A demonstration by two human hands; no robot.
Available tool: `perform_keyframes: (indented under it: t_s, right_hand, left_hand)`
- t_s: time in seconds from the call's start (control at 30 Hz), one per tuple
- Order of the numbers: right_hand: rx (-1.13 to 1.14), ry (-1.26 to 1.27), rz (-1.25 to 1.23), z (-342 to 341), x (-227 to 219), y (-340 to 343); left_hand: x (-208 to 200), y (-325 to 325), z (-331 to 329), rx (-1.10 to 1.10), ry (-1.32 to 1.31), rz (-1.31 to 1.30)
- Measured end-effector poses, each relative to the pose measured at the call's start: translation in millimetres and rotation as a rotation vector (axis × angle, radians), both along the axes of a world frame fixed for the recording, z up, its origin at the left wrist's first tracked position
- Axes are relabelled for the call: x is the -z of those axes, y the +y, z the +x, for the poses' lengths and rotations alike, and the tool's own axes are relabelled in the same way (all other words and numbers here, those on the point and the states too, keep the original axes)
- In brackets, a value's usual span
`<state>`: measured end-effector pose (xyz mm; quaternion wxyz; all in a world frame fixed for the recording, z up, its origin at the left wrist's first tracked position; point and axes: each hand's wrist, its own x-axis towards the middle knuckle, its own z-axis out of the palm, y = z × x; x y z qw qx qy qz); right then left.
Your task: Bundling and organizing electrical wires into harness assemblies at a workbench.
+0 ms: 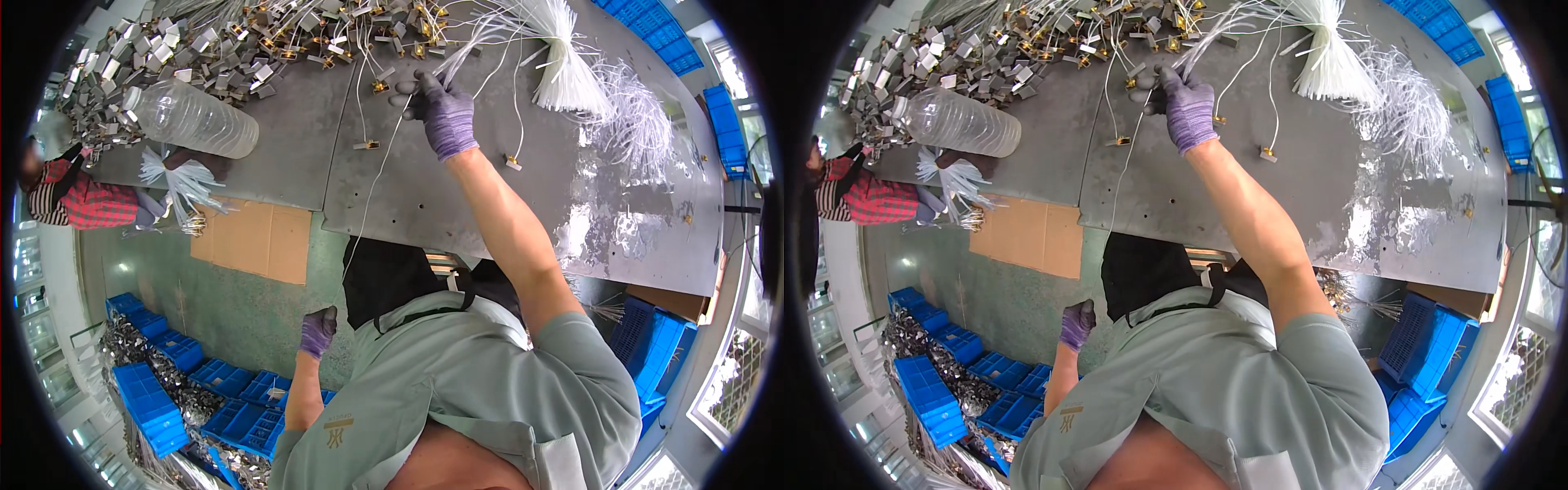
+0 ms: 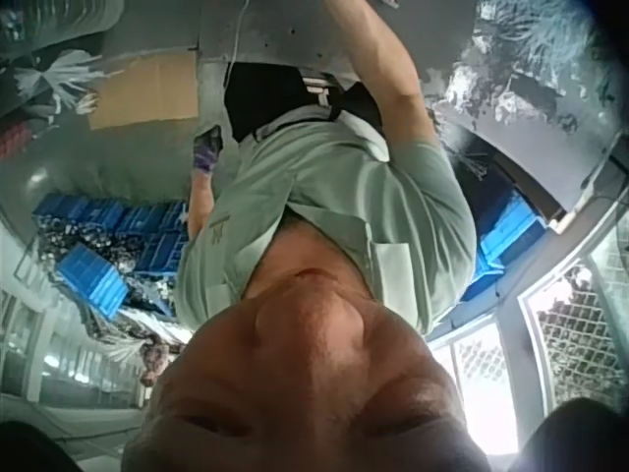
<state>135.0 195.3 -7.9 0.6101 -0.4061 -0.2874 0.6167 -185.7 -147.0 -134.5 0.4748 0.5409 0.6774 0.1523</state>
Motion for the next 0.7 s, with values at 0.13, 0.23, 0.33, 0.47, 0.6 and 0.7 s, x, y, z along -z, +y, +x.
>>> perform_keyframes:
  t_s: [0.13, 0.23, 0.33, 0.47, 0.6, 0.7]
  right_hand:
    - [-0.027, -0.034, -0.046, 4, 2, -5]
    - [-0.098, -0.077, -0.107, 8, -3, -13]
    - [-0.291, -0.360, -0.173, 12, 12, -21]
    - [-0.273, -0.309, -0.010, 18, -13, -37]
    - [-0.089, -0.371, 0.117, 67, -59, -10]
    - [-0.210, -0.392, 0.102, 58, -54, -41]
  left_hand:
    - [-12, 24, -3, 0.023, -0.081, 0.105]
    - [-26, 40, 1, 0.015, -0.179, 0.092]
    - [-42, 64, 23, -0.025, -0.158, 0.062]
    - [-21, 88, 36, 0.082, 0.199, 0.114]
    - [-46, 121, 67, -0.110, -0.138, 0.059]
    - [-87, 157, 114, -0.350, -0.565, 0.086]
